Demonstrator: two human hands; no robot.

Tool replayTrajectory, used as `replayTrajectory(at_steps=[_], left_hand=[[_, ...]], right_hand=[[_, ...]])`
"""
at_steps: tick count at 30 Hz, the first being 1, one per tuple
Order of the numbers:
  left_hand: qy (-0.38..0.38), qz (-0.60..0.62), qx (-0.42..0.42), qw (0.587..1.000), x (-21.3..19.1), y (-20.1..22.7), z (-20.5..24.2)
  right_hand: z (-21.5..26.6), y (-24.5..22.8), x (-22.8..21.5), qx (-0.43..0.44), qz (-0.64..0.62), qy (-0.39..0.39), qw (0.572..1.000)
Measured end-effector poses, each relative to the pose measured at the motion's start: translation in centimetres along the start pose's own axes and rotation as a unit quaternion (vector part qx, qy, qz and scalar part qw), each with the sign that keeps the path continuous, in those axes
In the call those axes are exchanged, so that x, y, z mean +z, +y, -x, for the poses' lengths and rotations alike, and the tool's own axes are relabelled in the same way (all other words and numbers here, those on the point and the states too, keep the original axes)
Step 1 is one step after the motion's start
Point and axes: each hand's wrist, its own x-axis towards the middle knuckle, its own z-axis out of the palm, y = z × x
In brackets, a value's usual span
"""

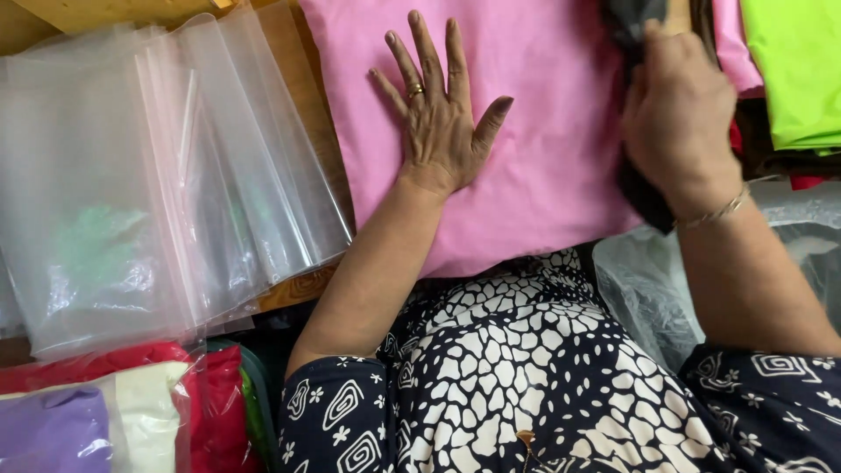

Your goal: The person smooths a pink garment on a wooden surface, then uses a dark brush to sweep the fabric repeatedly. The person continues brushing the same garment across its surface without changing items.

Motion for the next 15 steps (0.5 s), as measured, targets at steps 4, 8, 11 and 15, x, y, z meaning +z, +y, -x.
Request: replayTrajectory(at_steps=[4, 8, 11, 15], left_hand=[[0.116, 0.113, 0.009, 0.987, 0.5, -0.4, 0.5], [-0.060, -0.073, -0.008, 0.995, -3.1, 0.4, 0.6], [-0.123, -0.073, 0.014, 0.990, -3.7, 1.0, 0.5], [-0.160, -0.080, 0.010, 0.984, -4.0, 1.3, 0.3]], right_hand=[[1.8, -10.2, -6.8, -0.136, -0.150, -0.198, 0.959], [0.8, -5.3, -1.1, -0.136, -0.043, -0.070, 0.987], [-0.8, 1.0, 2.1, -0.004, 0.014, -0.137, 0.990], [-1.2, 6.3, 4.6, 0.067, -0.067, -0.148, 0.984]])
